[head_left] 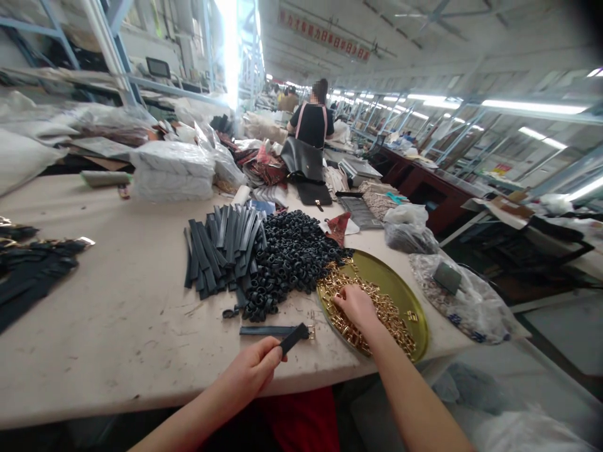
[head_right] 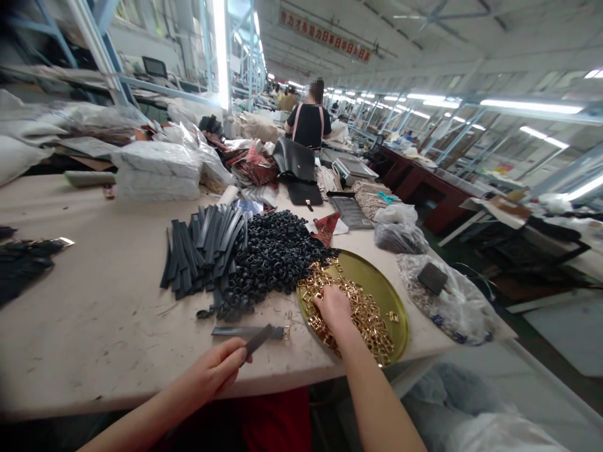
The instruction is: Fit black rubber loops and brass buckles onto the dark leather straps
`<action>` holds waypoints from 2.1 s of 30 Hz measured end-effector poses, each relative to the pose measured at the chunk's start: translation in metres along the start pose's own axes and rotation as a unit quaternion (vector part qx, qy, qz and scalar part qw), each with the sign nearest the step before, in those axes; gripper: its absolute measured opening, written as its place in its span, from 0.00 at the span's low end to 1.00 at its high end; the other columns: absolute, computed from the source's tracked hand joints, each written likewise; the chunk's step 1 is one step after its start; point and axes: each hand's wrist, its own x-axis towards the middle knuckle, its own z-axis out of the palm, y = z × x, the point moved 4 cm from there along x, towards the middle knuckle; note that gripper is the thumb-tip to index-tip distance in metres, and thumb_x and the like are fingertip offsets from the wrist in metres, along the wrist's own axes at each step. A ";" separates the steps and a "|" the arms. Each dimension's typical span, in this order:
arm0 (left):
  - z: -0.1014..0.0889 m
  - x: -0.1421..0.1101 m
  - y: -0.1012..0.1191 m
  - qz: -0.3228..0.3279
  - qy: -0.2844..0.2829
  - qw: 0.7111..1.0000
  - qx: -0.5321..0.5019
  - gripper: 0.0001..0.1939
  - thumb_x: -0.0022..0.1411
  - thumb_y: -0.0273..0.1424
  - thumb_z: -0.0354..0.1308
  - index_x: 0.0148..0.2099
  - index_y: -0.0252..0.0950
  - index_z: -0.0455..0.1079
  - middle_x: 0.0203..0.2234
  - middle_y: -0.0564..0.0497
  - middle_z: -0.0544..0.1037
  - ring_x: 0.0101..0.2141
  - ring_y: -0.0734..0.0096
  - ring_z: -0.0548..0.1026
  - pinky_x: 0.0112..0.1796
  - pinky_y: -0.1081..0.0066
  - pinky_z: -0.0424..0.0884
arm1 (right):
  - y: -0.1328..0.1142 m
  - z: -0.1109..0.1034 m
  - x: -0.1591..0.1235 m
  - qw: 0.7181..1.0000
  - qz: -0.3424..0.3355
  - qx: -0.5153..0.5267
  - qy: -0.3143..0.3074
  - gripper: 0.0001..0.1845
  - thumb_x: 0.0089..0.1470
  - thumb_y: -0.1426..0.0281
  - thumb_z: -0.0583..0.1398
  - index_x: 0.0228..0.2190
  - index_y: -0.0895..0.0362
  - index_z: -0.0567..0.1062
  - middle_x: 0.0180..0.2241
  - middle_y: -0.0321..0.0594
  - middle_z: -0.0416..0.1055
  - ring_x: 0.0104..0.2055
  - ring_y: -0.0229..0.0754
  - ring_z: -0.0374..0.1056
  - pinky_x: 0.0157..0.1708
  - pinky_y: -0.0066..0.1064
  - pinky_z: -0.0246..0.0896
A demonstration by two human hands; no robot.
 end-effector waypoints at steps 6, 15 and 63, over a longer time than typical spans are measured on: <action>-0.006 0.001 -0.006 -0.026 0.001 0.999 0.040 0.15 0.55 0.42 0.41 0.32 0.35 0.60 0.11 0.62 0.56 0.12 0.80 0.53 0.14 0.78 0.50 | -0.011 0.000 -0.009 0.997 -0.016 0.080 -0.018 0.07 0.40 0.73 0.59 0.17 0.56 0.65 0.21 0.34 0.62 0.27 0.38 0.58 0.29 0.30 0.50; -0.006 0.008 -0.002 0.016 0.039 0.998 0.042 0.13 0.58 0.37 0.41 0.31 0.35 0.60 0.17 0.58 0.63 0.15 0.79 0.58 0.18 0.77 0.55 | -0.075 0.038 -0.103 0.723 0.163 0.656 -0.140 0.21 0.39 0.67 0.66 0.39 0.53 0.70 0.25 0.29 0.66 0.25 0.28 0.62 0.27 0.20 0.60; -0.008 -0.014 -0.020 -0.058 -0.044 0.995 -0.062 0.12 0.58 0.39 0.45 0.31 0.34 0.57 0.17 0.59 0.64 0.14 0.84 0.55 0.15 0.80 0.50 | -0.108 0.074 -0.171 0.705 0.208 0.631 -0.246 0.12 0.46 0.59 0.58 0.28 0.55 0.68 0.21 0.32 0.66 0.22 0.35 0.61 0.25 0.29 0.59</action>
